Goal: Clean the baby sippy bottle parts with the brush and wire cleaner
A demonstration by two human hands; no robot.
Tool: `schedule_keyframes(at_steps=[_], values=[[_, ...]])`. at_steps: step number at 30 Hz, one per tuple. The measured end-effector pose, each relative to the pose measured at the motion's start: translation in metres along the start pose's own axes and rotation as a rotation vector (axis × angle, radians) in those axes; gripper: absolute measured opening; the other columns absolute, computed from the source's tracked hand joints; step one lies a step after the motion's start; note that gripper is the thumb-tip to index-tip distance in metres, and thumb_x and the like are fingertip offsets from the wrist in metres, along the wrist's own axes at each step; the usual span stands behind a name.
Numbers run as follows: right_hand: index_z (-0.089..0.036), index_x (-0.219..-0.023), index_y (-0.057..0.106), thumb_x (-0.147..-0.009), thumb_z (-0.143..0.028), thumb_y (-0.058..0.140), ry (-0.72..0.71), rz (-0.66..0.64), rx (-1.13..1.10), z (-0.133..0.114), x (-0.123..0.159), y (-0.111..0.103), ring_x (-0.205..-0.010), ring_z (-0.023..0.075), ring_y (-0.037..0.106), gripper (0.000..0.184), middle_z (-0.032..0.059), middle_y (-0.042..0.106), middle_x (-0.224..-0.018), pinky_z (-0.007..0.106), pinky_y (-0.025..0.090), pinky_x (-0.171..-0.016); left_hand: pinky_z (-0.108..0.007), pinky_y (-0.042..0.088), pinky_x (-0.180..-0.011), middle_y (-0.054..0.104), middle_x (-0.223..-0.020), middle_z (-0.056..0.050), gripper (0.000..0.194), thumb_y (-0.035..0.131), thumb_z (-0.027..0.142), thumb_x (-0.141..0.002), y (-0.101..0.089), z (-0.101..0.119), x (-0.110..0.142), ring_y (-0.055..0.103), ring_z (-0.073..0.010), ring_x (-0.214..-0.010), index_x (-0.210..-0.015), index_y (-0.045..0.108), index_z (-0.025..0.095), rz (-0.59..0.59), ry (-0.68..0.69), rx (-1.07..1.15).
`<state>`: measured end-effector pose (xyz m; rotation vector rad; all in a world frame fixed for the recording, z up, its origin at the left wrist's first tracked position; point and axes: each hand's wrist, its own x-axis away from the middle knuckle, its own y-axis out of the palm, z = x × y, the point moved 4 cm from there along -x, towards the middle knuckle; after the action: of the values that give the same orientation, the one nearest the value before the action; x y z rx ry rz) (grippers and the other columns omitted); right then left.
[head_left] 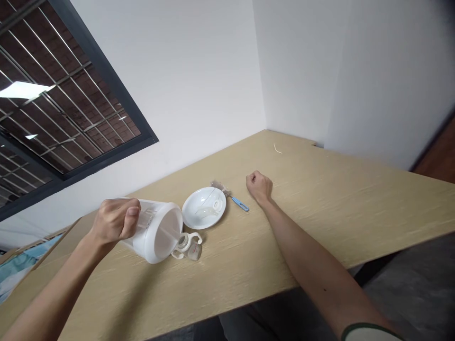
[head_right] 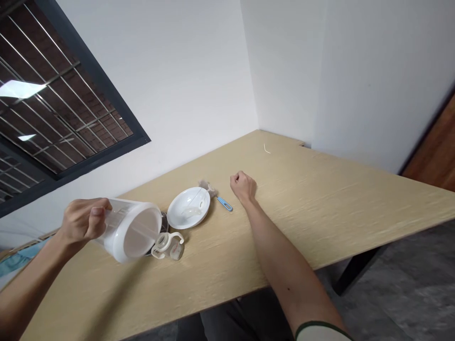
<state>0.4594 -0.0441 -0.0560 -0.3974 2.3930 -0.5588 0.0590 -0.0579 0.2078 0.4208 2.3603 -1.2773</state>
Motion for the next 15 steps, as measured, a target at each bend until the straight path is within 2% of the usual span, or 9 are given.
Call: schedule_keyframes(at_steps=[4,11,13,15], values=[[-0.018,-0.076,0.065,-0.087,-0.03,0.046,0.0,-0.011,0.011,0.002,-0.001,0.003,-0.06,0.0169,0.047,0.024,0.0064,0.064,-0.067,0.03,0.021,-0.061,-0.025,0.028,-0.04,0.04,-0.047,0.005,0.035,0.034,0.017,-0.096,0.0,0.0,-0.001,0.035,-0.0116,-0.037,-0.063,0.045,0.022,-0.004,0.026,-0.011],[-0.017,-0.079,0.065,-0.089,-0.032,0.045,0.014,0.004,-0.002,0.003,-0.002,0.006,-0.058,0.0157,0.044,0.027,0.0048,0.061,-0.065,0.03,0.019,-0.06,-0.024,0.029,-0.04,0.041,-0.047,0.005,0.034,0.036,0.016,-0.094,-0.004,-0.002,0.004,0.036,-0.0112,-0.036,-0.062,0.046,0.022,-0.025,-0.028,-0.02],[-0.017,-0.078,0.064,-0.09,-0.032,0.044,0.02,0.007,-0.005,0.004,-0.003,0.007,-0.057,0.0153,0.043,0.028,0.0042,0.06,-0.063,0.03,0.019,-0.06,-0.024,0.029,-0.04,0.042,-0.046,0.004,0.035,0.036,0.017,-0.093,-0.003,-0.003,0.009,0.037,-0.0111,-0.036,-0.061,0.047,0.021,-0.027,-0.063,-0.027],[-0.018,-0.075,0.064,-0.092,-0.033,0.042,0.027,0.009,-0.005,0.004,-0.004,0.007,-0.057,0.0152,0.042,0.032,0.0041,0.059,-0.062,0.03,0.018,-0.06,-0.024,0.03,-0.041,0.042,-0.045,0.004,0.036,0.037,0.019,-0.093,-0.001,-0.007,0.017,0.039,-0.0112,-0.037,-0.058,0.048,0.021,-0.007,-0.167,-0.024]])
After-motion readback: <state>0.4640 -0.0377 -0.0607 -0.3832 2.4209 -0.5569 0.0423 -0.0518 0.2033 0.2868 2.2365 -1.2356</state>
